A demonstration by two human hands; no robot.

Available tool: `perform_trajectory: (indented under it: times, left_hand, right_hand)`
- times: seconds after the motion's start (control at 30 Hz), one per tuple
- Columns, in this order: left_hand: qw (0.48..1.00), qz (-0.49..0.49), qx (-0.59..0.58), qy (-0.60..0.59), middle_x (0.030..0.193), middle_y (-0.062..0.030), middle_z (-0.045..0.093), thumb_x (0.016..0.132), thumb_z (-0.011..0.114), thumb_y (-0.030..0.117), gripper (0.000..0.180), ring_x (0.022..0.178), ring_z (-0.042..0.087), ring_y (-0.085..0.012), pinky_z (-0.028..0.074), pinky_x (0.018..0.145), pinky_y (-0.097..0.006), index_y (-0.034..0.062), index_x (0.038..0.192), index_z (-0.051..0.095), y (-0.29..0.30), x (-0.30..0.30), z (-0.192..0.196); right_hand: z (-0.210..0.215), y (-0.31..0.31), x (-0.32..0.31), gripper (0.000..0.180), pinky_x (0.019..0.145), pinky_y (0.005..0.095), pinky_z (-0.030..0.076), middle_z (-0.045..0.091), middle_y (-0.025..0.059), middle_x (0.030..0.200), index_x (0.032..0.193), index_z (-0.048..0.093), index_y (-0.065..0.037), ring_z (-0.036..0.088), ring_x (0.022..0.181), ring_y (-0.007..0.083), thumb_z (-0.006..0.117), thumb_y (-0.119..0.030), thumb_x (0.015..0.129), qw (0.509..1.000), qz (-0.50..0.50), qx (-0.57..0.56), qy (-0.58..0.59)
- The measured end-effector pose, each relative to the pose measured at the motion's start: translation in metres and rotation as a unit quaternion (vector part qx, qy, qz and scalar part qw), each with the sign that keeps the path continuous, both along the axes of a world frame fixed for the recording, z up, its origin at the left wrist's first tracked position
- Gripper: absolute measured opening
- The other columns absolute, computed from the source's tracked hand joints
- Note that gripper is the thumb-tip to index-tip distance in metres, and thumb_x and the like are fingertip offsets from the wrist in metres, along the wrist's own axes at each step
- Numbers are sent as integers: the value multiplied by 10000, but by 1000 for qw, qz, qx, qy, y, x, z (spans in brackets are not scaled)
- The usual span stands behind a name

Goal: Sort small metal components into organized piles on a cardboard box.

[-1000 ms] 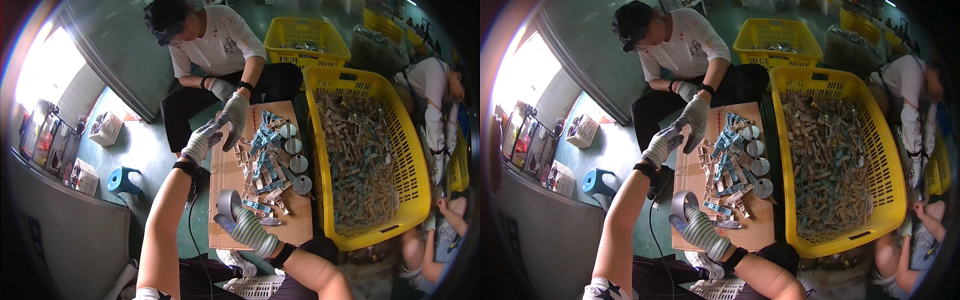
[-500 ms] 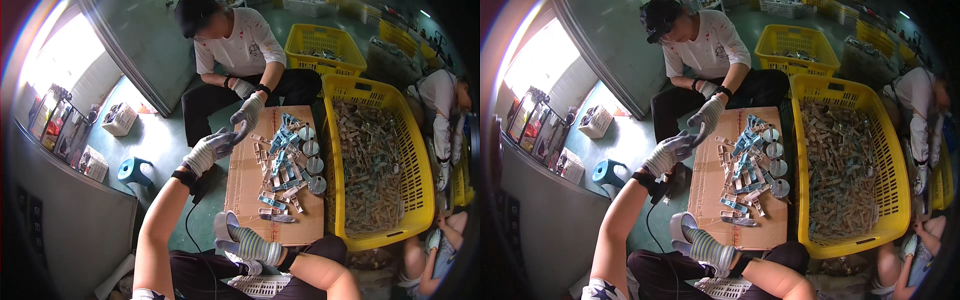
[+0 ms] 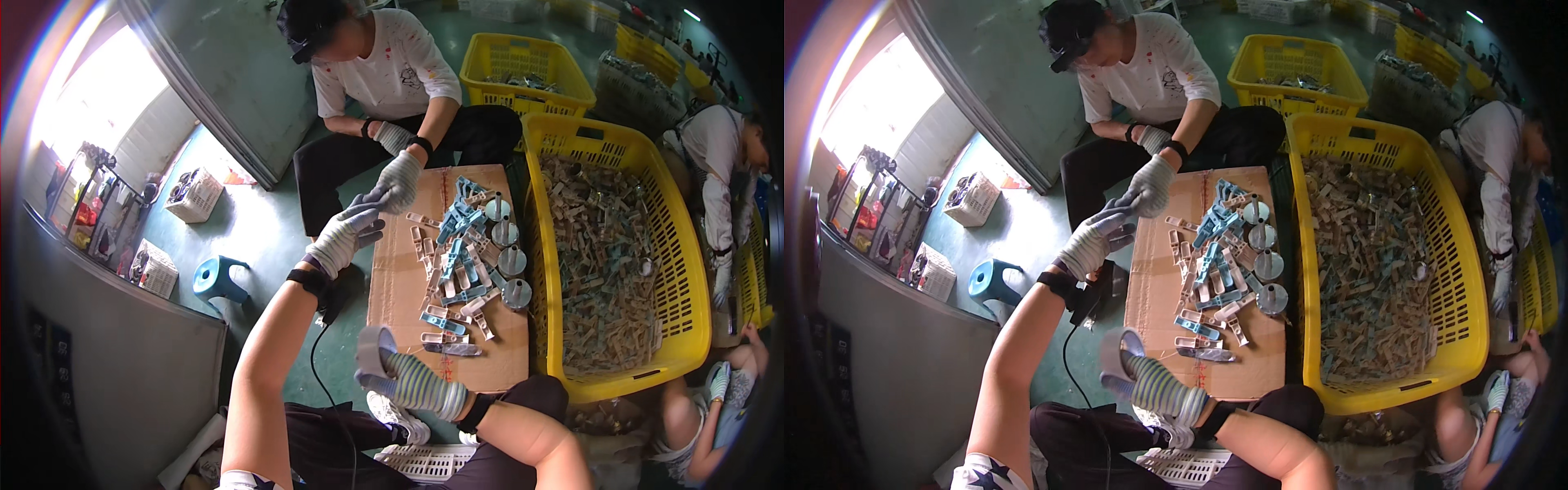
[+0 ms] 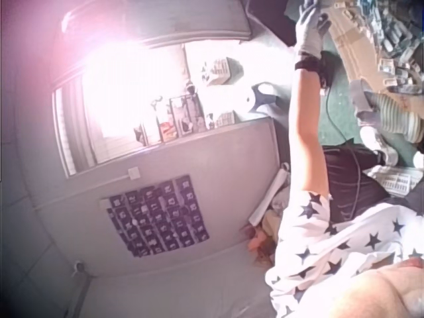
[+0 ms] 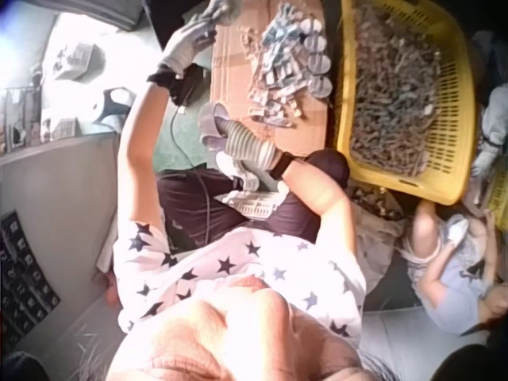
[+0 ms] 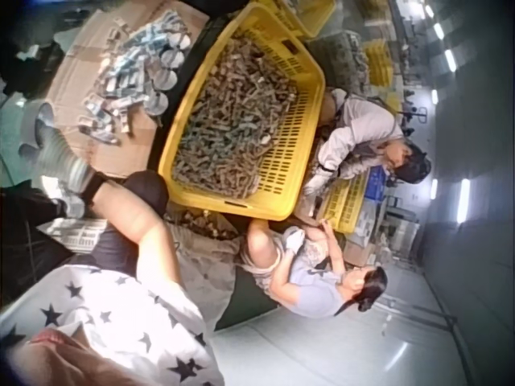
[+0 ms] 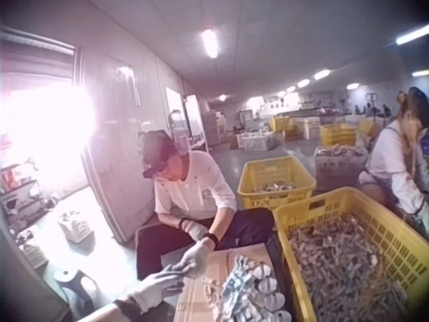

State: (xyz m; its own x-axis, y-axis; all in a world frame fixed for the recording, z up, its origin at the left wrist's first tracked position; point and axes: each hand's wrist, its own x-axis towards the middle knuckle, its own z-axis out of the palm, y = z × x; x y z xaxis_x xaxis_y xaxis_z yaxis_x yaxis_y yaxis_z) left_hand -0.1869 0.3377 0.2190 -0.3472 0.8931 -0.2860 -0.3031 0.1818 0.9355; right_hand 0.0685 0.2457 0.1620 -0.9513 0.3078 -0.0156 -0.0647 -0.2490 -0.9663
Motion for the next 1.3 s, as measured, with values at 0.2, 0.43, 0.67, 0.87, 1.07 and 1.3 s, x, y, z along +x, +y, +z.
perform_trajectory:
  times: [0.2,0.43,0.67,0.87,1.07,1.3]
  left_hand:
    - [999,-25,30,-11,1213,-62,588,877,653,160,484,1047,592,-189,517,858,-359,77,1316,467,-80,8,2]
    - [993,46,29,-101,1239,-25,539,868,667,184,519,1093,545,-172,457,960,-365,83,1339,472,-247,47,-38]
    - [990,108,-2,-91,1332,-82,471,827,697,157,609,1168,484,-190,432,965,-349,58,1370,439,-336,96,-143]
    - [999,-25,-9,22,1091,-33,595,779,617,-38,493,1029,527,-157,436,922,-287,63,1257,550,-334,110,-146]
    - [995,-96,15,30,988,8,594,770,484,-146,538,896,520,-120,456,812,-248,89,1245,576,-342,109,-160]
    - [985,-153,-21,73,1098,-13,620,746,447,-194,601,973,541,-121,461,865,-255,82,1269,554,-331,110,-160]
  right_hand:
    - [15,-5,-4,267,846,276,474,636,30,1006,1121,591,-17,594,895,120,620,-186,916,991,-104,-47,65]
    - [-18,-154,31,264,836,272,467,617,-3,1033,1152,593,-72,564,958,112,599,-214,929,969,-44,-220,-101]
    - [-73,-192,24,229,794,268,487,648,3,987,1065,629,-69,611,860,112,586,-245,926,943,-132,-287,-104]
    - [-85,-183,6,238,815,274,484,629,11,978,1092,606,-85,592,909,130,579,-249,921,916,-132,-360,-118]
    - [-95,-181,6,279,816,289,470,622,23,1007,1099,595,-86,579,924,143,572,-301,923,933,-119,-318,-120]
    - [-92,-166,7,275,826,299,474,613,48,1019,1110,571,-70,578,924,171,529,-290,949,927,-55,-355,-106]
